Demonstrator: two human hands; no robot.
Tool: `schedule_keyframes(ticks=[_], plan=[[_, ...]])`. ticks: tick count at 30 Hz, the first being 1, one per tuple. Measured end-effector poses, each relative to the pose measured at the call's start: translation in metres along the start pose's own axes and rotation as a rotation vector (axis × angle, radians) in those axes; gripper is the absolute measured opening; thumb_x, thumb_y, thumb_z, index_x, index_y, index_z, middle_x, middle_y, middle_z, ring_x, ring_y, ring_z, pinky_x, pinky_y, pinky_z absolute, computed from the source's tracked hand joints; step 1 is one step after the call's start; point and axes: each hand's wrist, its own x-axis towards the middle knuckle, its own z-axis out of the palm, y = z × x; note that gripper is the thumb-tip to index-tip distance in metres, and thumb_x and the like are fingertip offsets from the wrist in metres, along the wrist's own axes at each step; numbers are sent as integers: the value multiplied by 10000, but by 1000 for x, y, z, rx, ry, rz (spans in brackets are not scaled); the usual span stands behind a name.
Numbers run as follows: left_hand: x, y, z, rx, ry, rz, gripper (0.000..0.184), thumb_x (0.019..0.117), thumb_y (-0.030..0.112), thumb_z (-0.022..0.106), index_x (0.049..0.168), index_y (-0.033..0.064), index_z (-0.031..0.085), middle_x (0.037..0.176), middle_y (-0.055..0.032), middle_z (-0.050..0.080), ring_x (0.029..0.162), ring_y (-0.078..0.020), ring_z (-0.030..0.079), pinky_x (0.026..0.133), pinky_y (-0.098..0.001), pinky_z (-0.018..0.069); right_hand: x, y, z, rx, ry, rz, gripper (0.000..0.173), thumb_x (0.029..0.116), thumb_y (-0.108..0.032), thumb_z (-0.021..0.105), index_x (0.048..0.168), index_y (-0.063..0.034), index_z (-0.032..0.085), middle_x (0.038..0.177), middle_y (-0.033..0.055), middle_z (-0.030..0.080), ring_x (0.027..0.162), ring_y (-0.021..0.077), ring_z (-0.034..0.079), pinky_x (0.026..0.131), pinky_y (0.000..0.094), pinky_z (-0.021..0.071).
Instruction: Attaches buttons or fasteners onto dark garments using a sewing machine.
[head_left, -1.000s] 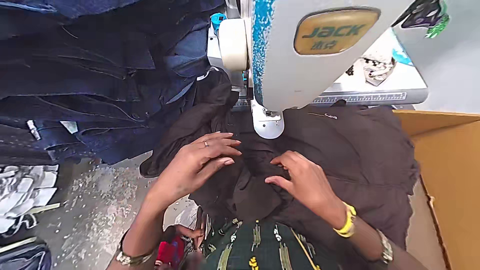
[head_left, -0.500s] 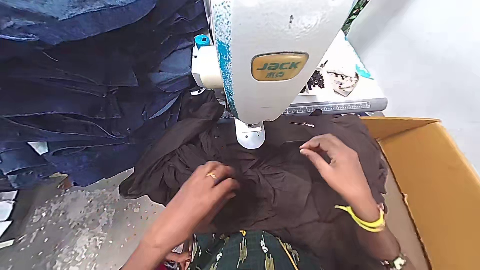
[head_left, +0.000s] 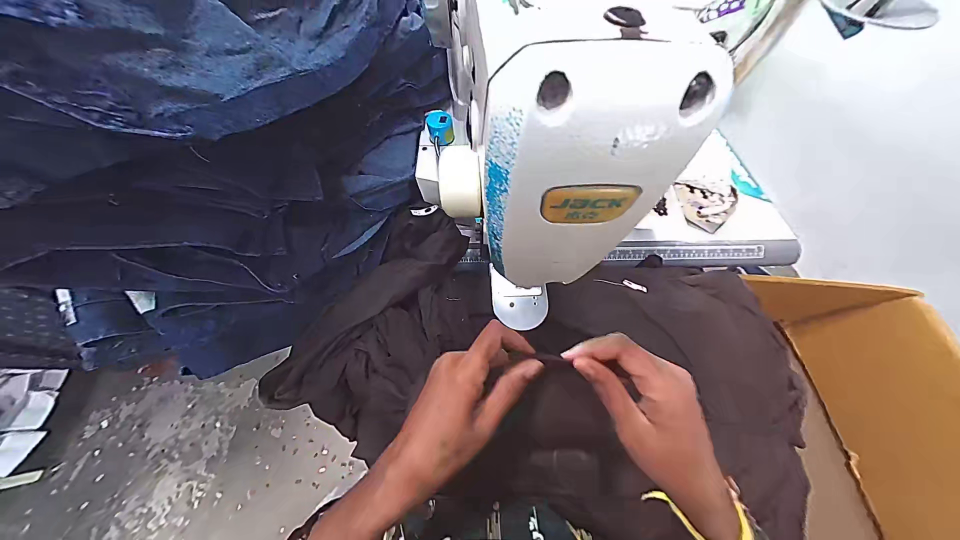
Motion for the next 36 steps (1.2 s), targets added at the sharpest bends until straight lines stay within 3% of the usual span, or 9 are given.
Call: schedule_keyframes(ticks=[3, 7, 10, 19, 24, 27, 28, 33, 36], plan=[[6, -29, -10, -48, -4, -139, 291, 1075, 303, 492, 959, 90, 652, 735, 62, 572, 646, 40, 515, 598, -139, 423, 11, 23, 23, 42, -29, 210, 265, 1051, -275, 561, 1056, -75, 733, 869, -68, 710, 703, -110, 581, 634, 74, 478], [23, -39, -17, -65, 30, -314, 228, 1033, 298, 561, 929, 116, 650, 734, 94, 553, 647, 51, 504, 606, -134, 410, 17, 26, 35, 116, -41, 309, 298, 1005, -220, 615, 1234, -30, 612, 782, -71, 660, 605, -59, 560, 559, 122, 484], [43, -44, -20, 7, 6, -367, 204, 1012, 311, 598, 962, 119, 647, 723, 98, 561, 645, 40, 514, 626, -164, 430, 27, 36, 41, 104, 39, 343, 247, 963, -159, 633, 1139, -23, 525, 702, -102, 569, 559, -66, 505, 527, 120, 445], [64, -47, -24, 130, 44, -400, 166, 979, 255, 646, 899, 110, 636, 704, 88, 538, 666, 30, 507, 641, -200, 426, 39, 50, 53, -72, 155, 270, 209, 951, -172, 636, 1031, 10, 569, 678, -71, 515, 568, -55, 468, 548, 123, 419], [59, -55, -24, 114, 20, -350, 196, 1003, 313, 598, 966, 127, 646, 737, 103, 558, 688, 44, 523, 670, -198, 441, 51, 68, 19, -190, 34, 257, 249, 991, -247, 625, 1073, -14, 651, 745, -30, 657, 637, 2, 594, 615, 202, 512], [54, -62, -22, 38, -44, -330, 231, 1015, 348, 572, 1040, 132, 652, 851, 99, 639, 793, 76, 581, 750, -169, 481, 74, 101, -14, -608, 175, 207, 182, 973, -132, 623, 1006, -5, 749, 871, 165, 702, 798, 319, 697, 689, 501, 550], [53, -62, -20, 16, -36, -336, 217, 1015, 336, 571, 1036, 135, 651, 857, 104, 637, 797, 83, 580, 749, -155, 481, 81, 114, -21, -725, 176, 168, 173, 980, -112, 628, 1032, -3, 752, 939, 205, 694, 876, 384, 695, 714, 539, 552], [54, -60, -14, -23, 37, -346, 166, 1000, 274, 585, 1007, 122, 651, 884, 97, 643, 835, 85, 589, 778, -147, 484, 104, 146, -25, -938, -40, 75, 225, 927, -20, 659, 1134, 38, 725, 1073, 259, 657, 988, 450, 650, 770, 560, 534], [54, -58, -12, -57, 61, -356, 159, 1008, 257, 584, 998, 110, 644, 849, 96, 624, 793, 85, 576, 747, -133, 477, 111, 157, -25, -965, -86, 72, 201, 972, -62, 606, 1125, 17, 709, 1127, 241, 645, 1036, 424, 639, 817, 505, 539]])
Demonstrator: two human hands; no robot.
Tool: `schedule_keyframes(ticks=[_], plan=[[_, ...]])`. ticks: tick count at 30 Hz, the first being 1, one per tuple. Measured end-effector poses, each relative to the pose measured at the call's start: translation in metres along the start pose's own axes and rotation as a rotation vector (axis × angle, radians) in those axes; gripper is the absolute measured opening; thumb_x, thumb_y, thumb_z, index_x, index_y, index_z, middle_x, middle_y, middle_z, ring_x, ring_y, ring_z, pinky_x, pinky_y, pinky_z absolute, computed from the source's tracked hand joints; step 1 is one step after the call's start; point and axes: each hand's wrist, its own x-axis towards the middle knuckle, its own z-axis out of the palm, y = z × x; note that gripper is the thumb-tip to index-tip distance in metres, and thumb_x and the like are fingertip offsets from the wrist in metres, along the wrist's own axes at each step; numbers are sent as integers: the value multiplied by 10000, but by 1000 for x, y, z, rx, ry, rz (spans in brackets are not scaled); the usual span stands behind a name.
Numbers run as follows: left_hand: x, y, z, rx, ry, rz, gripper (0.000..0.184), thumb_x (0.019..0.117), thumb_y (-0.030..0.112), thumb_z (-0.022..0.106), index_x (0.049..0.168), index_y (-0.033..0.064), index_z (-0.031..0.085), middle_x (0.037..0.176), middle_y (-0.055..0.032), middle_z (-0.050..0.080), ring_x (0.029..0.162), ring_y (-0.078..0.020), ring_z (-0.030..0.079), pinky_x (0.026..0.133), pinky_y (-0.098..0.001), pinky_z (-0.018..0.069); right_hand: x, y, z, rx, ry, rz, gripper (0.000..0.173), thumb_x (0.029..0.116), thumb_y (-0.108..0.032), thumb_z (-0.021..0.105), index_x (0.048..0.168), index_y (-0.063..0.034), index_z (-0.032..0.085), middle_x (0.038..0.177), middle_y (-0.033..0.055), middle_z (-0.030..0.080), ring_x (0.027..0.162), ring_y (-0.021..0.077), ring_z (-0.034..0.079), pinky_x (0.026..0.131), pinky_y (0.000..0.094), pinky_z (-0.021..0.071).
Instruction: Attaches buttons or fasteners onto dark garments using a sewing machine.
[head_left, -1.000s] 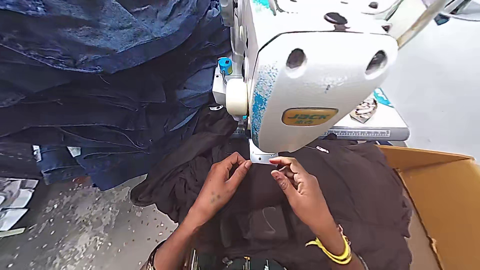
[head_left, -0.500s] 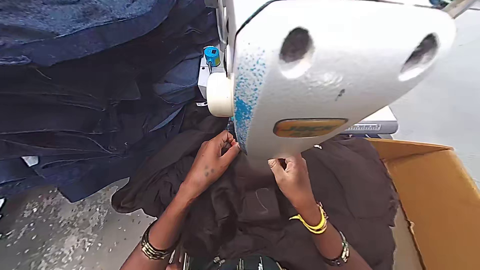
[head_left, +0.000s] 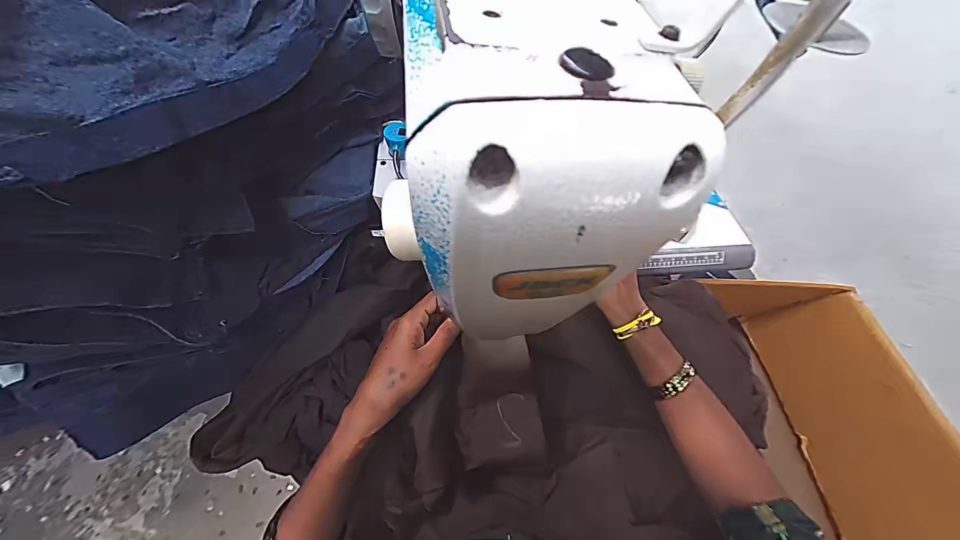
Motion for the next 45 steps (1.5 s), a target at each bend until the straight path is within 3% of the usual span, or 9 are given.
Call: schedule_keyframes(ticks=[7, 15, 18, 22, 26, 29, 33, 38, 45], plan=[[1, 0, 3, -65, 32, 26, 119, 1006, 187, 590, 936, 92, 610, 779, 105, 562, 732, 98, 530, 695, -105, 440, -28, -4, -24, 378, 164, 162, 192, 975, -82, 616, 1053, 56, 724, 969, 241, 722, 887, 403, 714, 796, 562, 550], [-14, -4, 3, 123, 19, 215, 252, 1033, 268, 565, 1024, 32, 652, 702, 20, 595, 615, -3, 536, 613, -181, 455, -29, -44, -54, 481, 191, -16, 160, 925, -137, 685, 901, 18, 717, 804, 137, 690, 719, 199, 660, 689, 342, 530], [-40, -2, -14, 180, -182, 468, 274, 1051, 298, 551, 998, 61, 677, 804, -41, 692, 716, -66, 648, 678, -208, 525, -29, -59, -62, 569, 80, -30, 191, 940, -168, 688, 925, 15, 741, 811, 115, 714, 728, 134, 663, 721, 275, 532], [-50, -16, -23, 126, -150, 387, 280, 1053, 319, 552, 1026, 94, 717, 902, 5, 720, 824, 9, 648, 772, -155, 514, -34, -65, -65, 750, -48, 5, 146, 916, -167, 693, 980, -37, 711, 865, -12, 706, 801, -94, 632, 749, 77, 508], [-46, -13, -24, -34, -194, 250, 220, 1038, 287, 578, 1021, 88, 672, 763, 82, 656, 654, 84, 556, 606, -100, 450, -50, -80, -48, 434, 335, -416, 166, 947, -196, 642, 881, -46, 668, 769, 99, 688, 727, 178, 671, 674, 273, 538], [-37, -6, -23, -135, -289, 174, 162, 1022, 246, 584, 976, 97, 629, 700, 120, 581, 605, 94, 494, 564, -91, 402, -45, -93, -42, 280, 428, -694, 207, 1018, -167, 565, 847, -95, 659, 675, 59, 598, 654, 219, 598, 624, 315, 480], [-27, -3, -22, -207, -297, 87, 95, 1006, 198, 590, 956, 117, 598, 677, 144, 524, 585, 87, 463, 556, -93, 381, -37, -98, -45, 236, 389, -586, 243, 947, -171, 624, 727, -89, 684, 694, 76, 695, 709, 210, 692, 660, 311, 535], [-18, -3, -22, -262, -179, -27, 95, 997, 143, 569, 903, 153, 553, 656, 130, 487, 558, 51, 453, 536, -119, 375, -69, -90, -47, 675, 275, -394, 248, 1012, -319, 648, 932, -84, 638, 841, 64, 681, 816, 111, 661, 743, 209, 531], [18, 15, -15, -63, -32, -55, 114, 972, 104, 636, 883, 124, 569, 666, 109, 514, 617, 62, 501, 603, -129, 429, -102, -93, -33, 485, 334, -501, 334, 1057, -376, 561, 1056, -87, 728, 1086, 81, 758, 1128, 192, 683, 1051, 325, 491]])
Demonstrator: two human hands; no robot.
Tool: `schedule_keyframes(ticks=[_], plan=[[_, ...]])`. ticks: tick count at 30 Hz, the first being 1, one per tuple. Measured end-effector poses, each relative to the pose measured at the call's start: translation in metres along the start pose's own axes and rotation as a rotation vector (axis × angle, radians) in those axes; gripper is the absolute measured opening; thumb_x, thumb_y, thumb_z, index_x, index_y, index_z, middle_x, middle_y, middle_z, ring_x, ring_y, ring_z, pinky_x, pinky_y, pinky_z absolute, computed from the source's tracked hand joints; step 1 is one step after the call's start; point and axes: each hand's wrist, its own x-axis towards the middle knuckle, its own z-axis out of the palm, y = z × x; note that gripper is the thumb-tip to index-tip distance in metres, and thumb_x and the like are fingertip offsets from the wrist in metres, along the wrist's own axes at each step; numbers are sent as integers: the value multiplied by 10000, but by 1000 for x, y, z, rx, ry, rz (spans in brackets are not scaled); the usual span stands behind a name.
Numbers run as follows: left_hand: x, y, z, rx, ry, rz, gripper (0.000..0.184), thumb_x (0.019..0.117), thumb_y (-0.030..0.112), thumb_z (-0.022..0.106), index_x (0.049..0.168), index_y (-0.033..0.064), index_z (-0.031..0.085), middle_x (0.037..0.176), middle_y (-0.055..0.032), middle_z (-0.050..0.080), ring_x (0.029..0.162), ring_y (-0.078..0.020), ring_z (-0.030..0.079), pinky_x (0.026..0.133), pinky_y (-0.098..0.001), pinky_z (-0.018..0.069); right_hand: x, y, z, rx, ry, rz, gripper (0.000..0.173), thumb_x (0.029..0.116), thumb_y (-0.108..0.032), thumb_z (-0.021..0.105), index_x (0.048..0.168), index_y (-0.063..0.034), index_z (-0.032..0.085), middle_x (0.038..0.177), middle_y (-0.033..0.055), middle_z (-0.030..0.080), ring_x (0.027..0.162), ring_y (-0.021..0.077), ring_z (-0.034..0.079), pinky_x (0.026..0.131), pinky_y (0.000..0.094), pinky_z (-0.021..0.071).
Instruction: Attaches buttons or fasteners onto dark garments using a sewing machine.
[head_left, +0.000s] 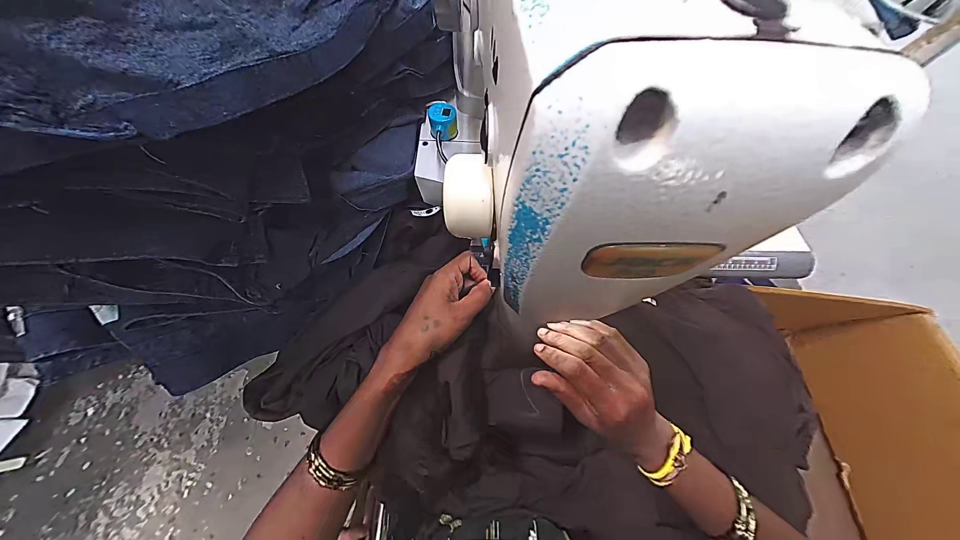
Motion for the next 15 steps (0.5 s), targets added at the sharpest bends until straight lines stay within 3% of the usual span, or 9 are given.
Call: schedule_keyframes(ticks=[5, 7, 9, 12, 15], plan=[[3, 7, -2, -14, 8, -43, 96, 962, 60, 641, 936, 104, 559, 682, 107, 518, 628, 76, 501, 615, -112, 428, -1, 1, 0, 21, -10, 9, 326, 1066, -361, 541, 1081, -92, 725, 1133, 85, 753, 1172, 192, 669, 1092, 336, 462], [0, 2, -2, -207, 9, -83, 96, 985, 55, 592, 968, 138, 548, 719, 141, 552, 676, 91, 547, 664, -102, 479, -3, 8, -3, 57, 11, 56, 314, 1066, -361, 544, 1077, -100, 719, 1121, 82, 752, 1168, 190, 674, 1072, 335, 490], [-5, -7, -3, -496, 5, -160, 133, 1011, 63, 486, 1030, 156, 580, 846, 122, 668, 799, 57, 638, 744, -138, 547, -6, 28, -13, -30, 10, 162, 314, 1067, -351, 540, 1043, -99, 724, 1063, 77, 750, 1087, 187, 691, 987, 338, 532], [-19, -25, -7, -695, 31, -277, 324, 1060, 124, 328, 1111, 174, 644, 951, 124, 727, 885, 55, 677, 783, -148, 573, -13, 84, -37, -314, -10, 418, 268, 1021, -244, 584, 992, -47, 764, 981, 133, 750, 951, 287, 719, 822, 442, 576], [-33, -59, -12, -589, -41, -259, 373, 1084, 107, 275, 1151, 105, 642, 994, 133, 721, 933, 78, 659, 855, -140, 543, -18, 140, -58, -418, -93, 671, 254, 1006, -187, 619, 1141, -4, 732, 1101, 230, 698, 1065, 427, 666, 865, 567, 541]])
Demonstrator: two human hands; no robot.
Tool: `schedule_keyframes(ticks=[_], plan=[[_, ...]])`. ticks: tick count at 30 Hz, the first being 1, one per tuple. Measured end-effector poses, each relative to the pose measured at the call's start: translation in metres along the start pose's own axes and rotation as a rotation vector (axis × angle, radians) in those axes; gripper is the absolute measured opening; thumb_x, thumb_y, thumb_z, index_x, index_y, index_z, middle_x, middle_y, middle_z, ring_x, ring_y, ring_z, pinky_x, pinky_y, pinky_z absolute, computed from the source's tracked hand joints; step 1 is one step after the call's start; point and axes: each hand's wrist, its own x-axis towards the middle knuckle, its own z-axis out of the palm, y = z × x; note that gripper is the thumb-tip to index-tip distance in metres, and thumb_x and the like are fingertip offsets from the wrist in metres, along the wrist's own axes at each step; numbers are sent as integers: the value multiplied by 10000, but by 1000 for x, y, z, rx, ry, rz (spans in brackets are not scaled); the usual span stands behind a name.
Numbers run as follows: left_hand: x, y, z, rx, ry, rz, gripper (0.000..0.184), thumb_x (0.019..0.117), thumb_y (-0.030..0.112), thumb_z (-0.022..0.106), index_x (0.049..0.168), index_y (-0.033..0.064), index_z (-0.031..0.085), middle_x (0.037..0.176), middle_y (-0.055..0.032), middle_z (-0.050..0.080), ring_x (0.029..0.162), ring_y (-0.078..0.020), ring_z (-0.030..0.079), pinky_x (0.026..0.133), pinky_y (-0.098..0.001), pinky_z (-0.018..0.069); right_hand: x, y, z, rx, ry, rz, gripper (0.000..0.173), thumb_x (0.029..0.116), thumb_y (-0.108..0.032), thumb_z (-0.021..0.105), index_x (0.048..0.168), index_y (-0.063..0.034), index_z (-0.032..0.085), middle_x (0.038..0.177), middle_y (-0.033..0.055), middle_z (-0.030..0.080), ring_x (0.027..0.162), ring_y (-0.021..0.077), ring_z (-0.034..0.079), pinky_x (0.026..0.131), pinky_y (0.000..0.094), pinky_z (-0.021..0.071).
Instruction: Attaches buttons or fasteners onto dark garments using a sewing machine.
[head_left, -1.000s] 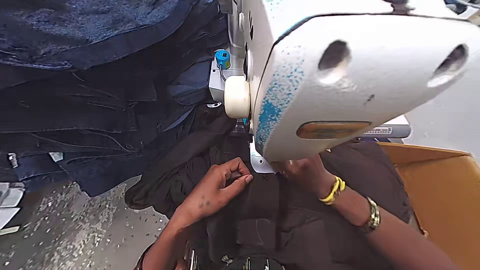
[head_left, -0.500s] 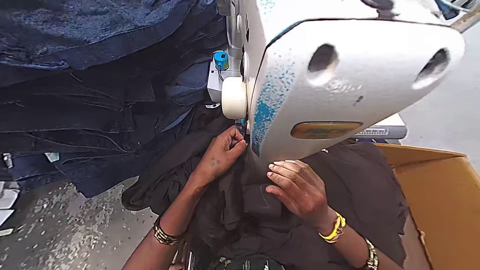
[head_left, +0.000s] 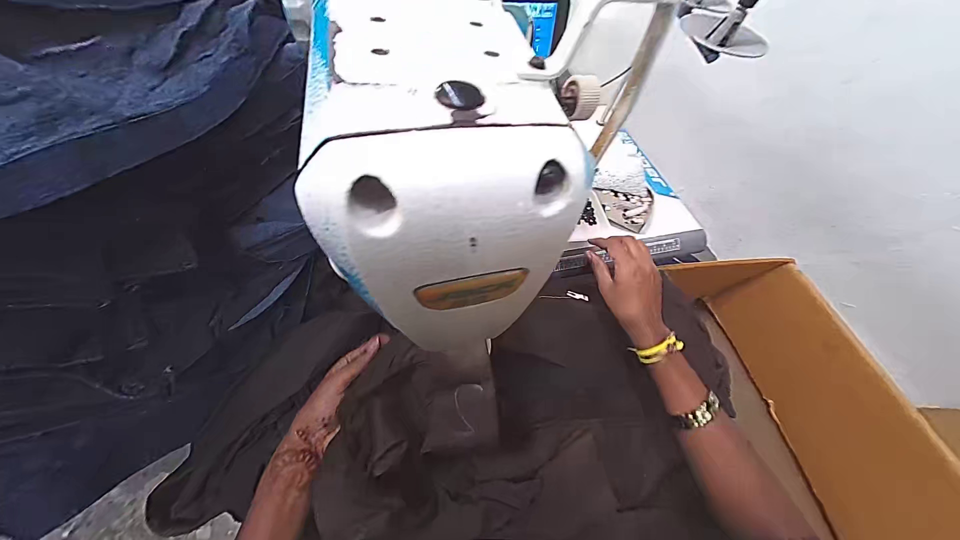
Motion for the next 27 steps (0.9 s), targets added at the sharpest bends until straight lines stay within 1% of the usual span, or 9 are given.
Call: schedule_keyframes(ticks=[3, 7, 13, 17, 20, 22, 24, 25, 27], plan=[[-8, -9, -2, 6, -36, -48, 396, 1037, 30, 294, 1070, 145, 672, 912, 163, 743, 862, 90, 675, 822, -126, 553, 25, 26, 12, -28, -103, -5, 323, 957, -184, 713, 1239, -27, 709, 1179, 247, 663, 1143, 451, 620, 897, 586, 526], [-4, -7, -4, -7, -67, -112, 361, 1027, 3, 326, 1064, 131, 662, 894, 121, 746, 836, 57, 686, 795, -144, 567, 46, 28, 24, -146, -190, -79, 363, 911, -171, 766, 1248, -50, 708, 1103, 236, 645, 1084, 445, 614, 823, 559, 536], [14, -14, -28, 102, -40, 57, 305, 1006, 57, 362, 950, 186, 633, 836, 161, 673, 790, 78, 625, 759, -130, 534, 29, 33, 12, 45, -36, -112, 137, 961, -88, 673, 1024, 18, 732, 1045, 231, 705, 1037, 421, 674, 885, 576, 531], [11, 1, -12, 119, 105, 139, 257, 1057, 67, 376, 999, 146, 613, 868, 156, 662, 829, 83, 618, 798, -130, 522, 16, -2, -7, 235, 37, -32, 159, 974, -93, 645, 1023, 27, 737, 959, 199, 729, 818, 303, 714, 761, 476, 567], [0, 0, 4, 222, 149, 405, 147, 1042, 133, 479, 996, 123, 619, 904, 174, 638, 874, 101, 590, 833, -124, 492, 13, -55, -19, 252, 54, -151, 157, 925, -107, 656, 937, 34, 725, 837, 168, 704, 710, 254, 675, 663, 421, 541], [-25, -8, 15, 418, -100, 654, 215, 1027, 317, 584, 914, 151, 661, 870, 153, 663, 835, 100, 609, 777, -113, 509, 8, -89, -23, 218, 74, -329, 138, 892, -103, 656, 860, 19, 711, 771, 150, 690, 656, 259, 668, 592, 404, 540], [-53, -11, 33, 639, -528, 785, 294, 1055, 325, 552, 909, 123, 706, 855, 19, 695, 812, -45, 660, 755, -210, 546, -5, -118, -23, 188, 69, -527, 168, 926, -151, 628, 844, -16, 682, 756, 128, 679, 663, 246, 682, 562, 369, 550], [-62, -13, 44, 767, -660, 812, 285, 1053, 295, 552, 906, 108, 710, 810, -38, 676, 754, -137, 671, 674, -289, 554, -13, -133, -21, 169, 69, -622, 191, 945, -176, 613, 848, -29, 687, 760, 121, 688, 683, 244, 694, 571, 356, 557], [-64, -20, 59, 902, -727, 806, 257, 1053, 269, 552, 933, 94, 696, 785, -74, 660, 707, -200, 674, 602, -338, 550, -24, -158, -13, 96, 101, -778, 219, 986, -145, 560, 806, -67, 659, 690, 91, 650, 648, 237, 658, 546, 331, 497]])
